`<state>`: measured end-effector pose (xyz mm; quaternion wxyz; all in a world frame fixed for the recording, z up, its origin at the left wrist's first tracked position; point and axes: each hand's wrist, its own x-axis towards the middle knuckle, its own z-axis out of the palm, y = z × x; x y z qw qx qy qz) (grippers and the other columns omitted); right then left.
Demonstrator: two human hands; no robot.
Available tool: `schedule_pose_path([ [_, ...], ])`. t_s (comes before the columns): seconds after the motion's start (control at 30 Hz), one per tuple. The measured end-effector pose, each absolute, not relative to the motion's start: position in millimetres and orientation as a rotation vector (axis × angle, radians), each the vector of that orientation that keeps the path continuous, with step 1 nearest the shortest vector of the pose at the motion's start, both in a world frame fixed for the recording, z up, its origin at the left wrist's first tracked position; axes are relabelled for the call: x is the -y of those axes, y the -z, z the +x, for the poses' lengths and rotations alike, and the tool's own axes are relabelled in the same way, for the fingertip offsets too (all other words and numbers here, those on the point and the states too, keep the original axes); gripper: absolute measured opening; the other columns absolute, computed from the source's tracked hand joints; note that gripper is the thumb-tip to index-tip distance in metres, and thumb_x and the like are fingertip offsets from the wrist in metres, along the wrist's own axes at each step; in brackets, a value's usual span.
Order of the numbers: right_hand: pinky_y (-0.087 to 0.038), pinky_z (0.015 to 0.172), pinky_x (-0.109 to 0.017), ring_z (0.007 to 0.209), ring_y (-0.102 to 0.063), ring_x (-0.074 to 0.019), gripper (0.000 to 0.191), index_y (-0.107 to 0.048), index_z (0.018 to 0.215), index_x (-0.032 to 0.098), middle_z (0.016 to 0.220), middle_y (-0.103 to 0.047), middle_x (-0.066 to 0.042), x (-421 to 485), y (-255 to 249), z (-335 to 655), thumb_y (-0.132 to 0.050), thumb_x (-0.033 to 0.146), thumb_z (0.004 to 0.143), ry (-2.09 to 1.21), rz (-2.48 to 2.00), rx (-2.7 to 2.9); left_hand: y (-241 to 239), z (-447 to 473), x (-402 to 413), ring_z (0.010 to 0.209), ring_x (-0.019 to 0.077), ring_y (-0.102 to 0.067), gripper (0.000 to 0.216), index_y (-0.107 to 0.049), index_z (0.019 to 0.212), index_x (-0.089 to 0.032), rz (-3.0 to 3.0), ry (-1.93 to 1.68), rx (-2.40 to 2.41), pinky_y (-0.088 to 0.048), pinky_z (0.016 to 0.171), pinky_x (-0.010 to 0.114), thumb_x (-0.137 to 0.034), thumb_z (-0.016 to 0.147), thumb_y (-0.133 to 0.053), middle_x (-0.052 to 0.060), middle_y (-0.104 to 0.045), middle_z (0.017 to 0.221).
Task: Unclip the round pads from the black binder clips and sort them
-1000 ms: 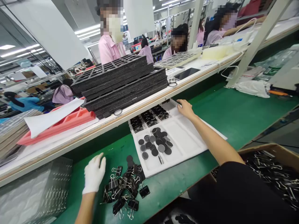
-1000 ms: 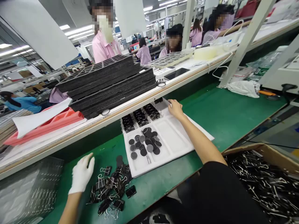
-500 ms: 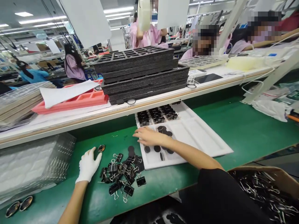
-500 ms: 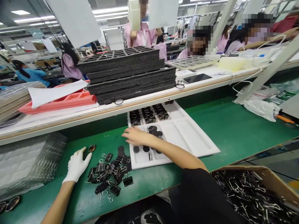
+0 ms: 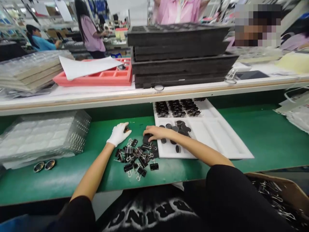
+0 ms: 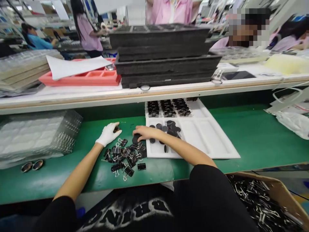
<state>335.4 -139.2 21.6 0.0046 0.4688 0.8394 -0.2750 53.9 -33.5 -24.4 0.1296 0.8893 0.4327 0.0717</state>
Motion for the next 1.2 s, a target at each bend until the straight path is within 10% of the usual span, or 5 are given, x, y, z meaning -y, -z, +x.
schedule_pose_path([
  [0.4, -0.046, 0.095, -0.037, 0.110, -0.064, -0.0272, 0.044, -0.068, 0.136, 0.016, 0.126, -0.065, -0.014, 166.4, -46.6, 336.6, -0.043, 0.007, 0.100, 0.400, 1.858, -2.489, 21.0, 60.9, 35.5, 0.136, 0.0337, -0.057, 0.082, -0.039, 0.167, -0.017, 2.483, -0.187, -1.116, -0.044, 0.114, 0.045, -0.045, 0.094, -0.064, 0.014, -0.062, 0.147],
  [0.67, -0.055, 0.090, -0.040, 0.110, -0.068, -0.0319, 0.047, -0.070, 0.135, 0.024, 0.123, -0.066, -0.011, 223.2, -61.1, 375.1, -0.077, 0.028, 0.088, 0.724, 2.030, -2.105, 22.0, 65.0, 34.0, 0.133, 0.0344, -0.058, 0.080, -0.039, 0.165, -0.016, 2.435, -0.210, -1.122, -0.042, 0.114, 0.047, -0.044, 0.094, -0.064, 0.013, -0.065, 0.144],
  [0.97, -0.056, 0.104, -0.043, 0.109, -0.069, -0.0262, 0.036, -0.070, 0.131, 0.019, 0.128, -0.066, -0.012, 206.1, -51.7, 378.3, -0.061, 0.031, 0.099, 0.760, 2.218, -2.465, 24.0, 67.0, 35.1, 0.127, 0.0307, -0.062, 0.085, -0.033, 0.167, -0.013, 2.408, -0.210, -1.115, -0.042, 0.114, 0.045, -0.044, 0.095, -0.066, 0.014, -0.065, 0.143],
  [1.2, -0.055, 0.089, -0.031, 0.100, -0.069, -0.0201, 0.041, -0.065, 0.123, 0.012, 0.115, -0.070, -0.009, 112.7, -17.4, 302.5, -0.074, 0.012, 0.082, 1.081, 2.191, -2.537, 30.2, 71.6, 34.6, 0.107, 0.0228, -0.070, 0.061, -0.051, 0.157, -0.019, 2.395, -0.320, -1.256, -0.051, 0.103, 0.037, -0.037, 0.100, -0.060, 0.006, -0.074, 0.125],
])
